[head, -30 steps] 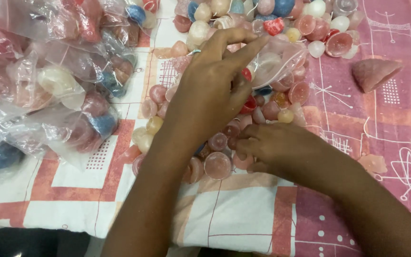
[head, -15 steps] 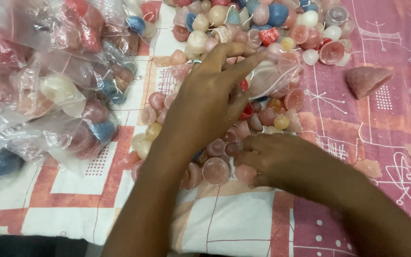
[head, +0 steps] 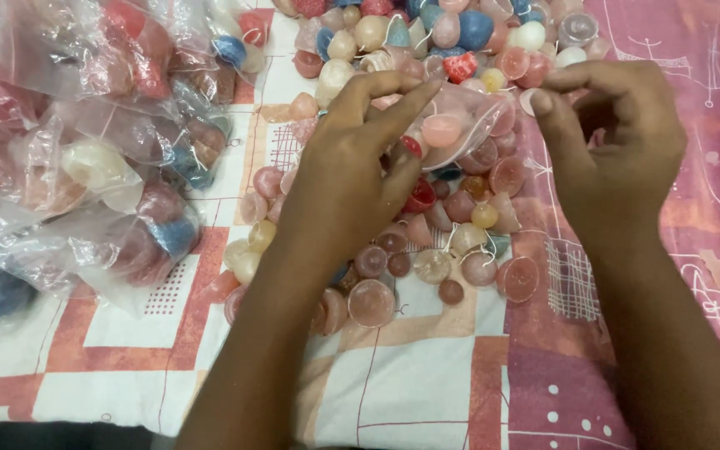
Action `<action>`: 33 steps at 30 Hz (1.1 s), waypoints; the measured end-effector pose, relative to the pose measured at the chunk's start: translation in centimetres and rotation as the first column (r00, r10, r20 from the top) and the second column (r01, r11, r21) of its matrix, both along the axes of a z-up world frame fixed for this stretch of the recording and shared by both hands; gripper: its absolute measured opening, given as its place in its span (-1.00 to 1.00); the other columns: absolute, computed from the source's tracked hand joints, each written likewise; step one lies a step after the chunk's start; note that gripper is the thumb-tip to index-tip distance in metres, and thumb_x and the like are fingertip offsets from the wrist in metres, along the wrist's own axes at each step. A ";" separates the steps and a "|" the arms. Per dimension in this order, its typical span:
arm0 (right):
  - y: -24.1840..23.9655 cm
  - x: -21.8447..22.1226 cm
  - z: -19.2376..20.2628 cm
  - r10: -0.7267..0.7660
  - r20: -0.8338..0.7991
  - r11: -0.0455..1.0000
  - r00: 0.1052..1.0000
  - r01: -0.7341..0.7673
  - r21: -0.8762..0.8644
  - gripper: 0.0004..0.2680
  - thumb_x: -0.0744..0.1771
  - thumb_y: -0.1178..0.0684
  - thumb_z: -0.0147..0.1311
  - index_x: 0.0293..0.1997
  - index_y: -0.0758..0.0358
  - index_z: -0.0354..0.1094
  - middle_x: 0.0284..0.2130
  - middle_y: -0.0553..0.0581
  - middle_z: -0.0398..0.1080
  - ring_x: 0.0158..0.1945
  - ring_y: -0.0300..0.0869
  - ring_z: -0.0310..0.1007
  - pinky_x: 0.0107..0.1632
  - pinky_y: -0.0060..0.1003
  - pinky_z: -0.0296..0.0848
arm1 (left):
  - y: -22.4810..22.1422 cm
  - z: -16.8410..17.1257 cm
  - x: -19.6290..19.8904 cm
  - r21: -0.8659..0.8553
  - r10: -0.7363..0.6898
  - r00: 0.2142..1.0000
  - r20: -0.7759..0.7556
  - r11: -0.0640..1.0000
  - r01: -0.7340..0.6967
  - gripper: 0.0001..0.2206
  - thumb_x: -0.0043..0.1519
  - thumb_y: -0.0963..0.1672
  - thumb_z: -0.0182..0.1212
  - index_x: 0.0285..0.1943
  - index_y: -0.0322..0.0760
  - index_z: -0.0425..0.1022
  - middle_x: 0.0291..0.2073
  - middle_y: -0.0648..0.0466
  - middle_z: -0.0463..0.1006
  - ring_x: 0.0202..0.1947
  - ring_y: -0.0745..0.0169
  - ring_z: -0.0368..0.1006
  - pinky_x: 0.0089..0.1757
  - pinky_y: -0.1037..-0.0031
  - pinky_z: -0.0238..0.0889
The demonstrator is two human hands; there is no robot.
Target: The person picks up colorful wax pieces from a large pile, places them into small plastic bags, and then puts the bags into a cardboard box.
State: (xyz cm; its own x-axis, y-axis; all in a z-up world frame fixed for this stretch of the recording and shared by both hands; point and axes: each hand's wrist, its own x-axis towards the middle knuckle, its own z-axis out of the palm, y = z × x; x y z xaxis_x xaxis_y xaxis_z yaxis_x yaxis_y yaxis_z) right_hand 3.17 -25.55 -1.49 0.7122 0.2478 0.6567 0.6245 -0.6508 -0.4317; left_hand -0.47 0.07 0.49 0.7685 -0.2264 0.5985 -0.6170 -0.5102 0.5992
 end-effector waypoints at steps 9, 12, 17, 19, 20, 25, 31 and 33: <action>3.9 1.2 -1.6 -0.100 -0.034 0.839 0.994 0.066 -0.541 -0.75 0.30 -0.06 0.30 0.05 0.09 0.51 -0.08 0.07 0.49 -0.11 0.03 0.33 -0.03 -0.05 0.35 | 0.1 0.0 0.0 0.036 -0.027 0.999 0.021 0.999 0.026 -0.49 0.16 -0.27 0.37 0.35 -0.21 0.48 0.21 0.03 0.46 -0.22 0.30 0.59 -0.11 0.43 0.51; 4.6 1.0 -1.6 -0.079 -0.091 0.858 0.993 0.021 -0.514 -0.78 0.30 -0.08 0.29 0.01 0.03 0.52 -0.08 0.03 0.51 -0.08 0.05 0.33 -0.01 -0.01 0.33 | 0.0 -0.1 -0.1 0.046 -0.021 0.999 0.043 0.999 0.019 -0.48 0.16 -0.27 0.36 0.35 -0.21 0.48 0.21 0.03 0.46 -0.18 0.28 0.60 -0.09 0.42 0.51; 3.7 2.0 -3.3 -0.005 0.001 0.903 1.000 0.005 -0.430 -0.74 0.31 -0.06 0.29 0.06 0.12 0.49 -0.01 0.09 0.51 0.06 0.08 0.35 0.08 0.00 0.37 | -0.3 -0.9 0.1 0.066 0.010 0.991 0.130 0.998 -0.019 -0.51 0.21 -0.24 0.40 0.36 -0.20 0.49 0.21 0.01 0.45 -0.07 0.17 0.60 -0.02 0.33 0.48; 2.8 2.3 -3.0 -0.032 -0.067 0.889 0.997 -0.002 -0.457 -0.71 0.29 -0.06 0.33 0.07 0.15 0.47 -0.07 0.14 0.52 0.01 0.09 0.41 0.03 0.00 0.43 | -0.6 -1.1 0.1 0.056 0.054 0.991 0.121 0.997 -0.061 -0.56 0.27 -0.27 0.32 0.36 -0.18 0.49 0.23 0.02 0.46 -0.09 0.22 0.61 -0.02 0.34 0.49; 2.4 1.8 -1.7 -0.036 -0.069 0.888 0.997 0.000 -0.459 -0.71 0.29 -0.06 0.33 0.07 0.15 0.47 -0.07 0.14 0.52 0.01 0.09 0.41 0.03 0.00 0.43 | -0.6 -1.0 0.0 0.054 0.051 0.992 0.119 0.997 -0.058 -0.56 0.27 -0.27 0.32 0.36 -0.18 0.49 0.23 0.02 0.46 -0.09 0.22 0.61 -0.02 0.34 0.49; -1.4 0.0 2.7 -0.024 -0.325 0.963 0.945 -0.066 -0.263 -0.55 0.34 0.12 0.29 0.37 0.34 0.19 -0.05 0.23 0.51 -0.13 -0.14 0.56 -0.12 -0.27 0.61 | -0.6 -0.5 -0.4 0.056 0.090 0.989 0.115 0.994 -0.097 -0.53 0.21 -0.29 0.30 0.35 -0.21 0.49 0.22 -0.03 0.46 -0.07 0.10 0.58 0.00 0.24 0.45; 1.0 -1.0 1.8 0.318 -0.249 0.878 0.915 -0.185 0.442 -0.75 0.37 0.11 0.28 0.03 0.26 0.20 -0.11 0.10 0.52 -0.16 -0.28 0.60 -0.17 -0.41 0.62 | -0.7 -0.9 -0.1 0.024 0.038 0.997 0.071 0.999 -0.040 -0.52 0.22 -0.26 0.34 0.36 -0.20 0.46 0.24 -0.03 0.43 0.00 0.09 0.59 0.02 0.28 0.47; 1.7 -1.0 0.4 0.288 -0.183 0.927 0.940 -0.225 0.301 -0.76 0.40 0.11 0.31 0.08 0.24 0.26 0.00 0.10 0.49 -0.15 -0.29 0.54 -0.16 -0.42 0.55 | -0.9 -0.9 -0.1 0.018 0.038 0.997 0.066 0.999 -0.039 -0.52 0.21 -0.25 0.36 0.35 -0.19 0.46 0.24 -0.04 0.43 0.00 0.08 0.59 0.02 0.28 0.47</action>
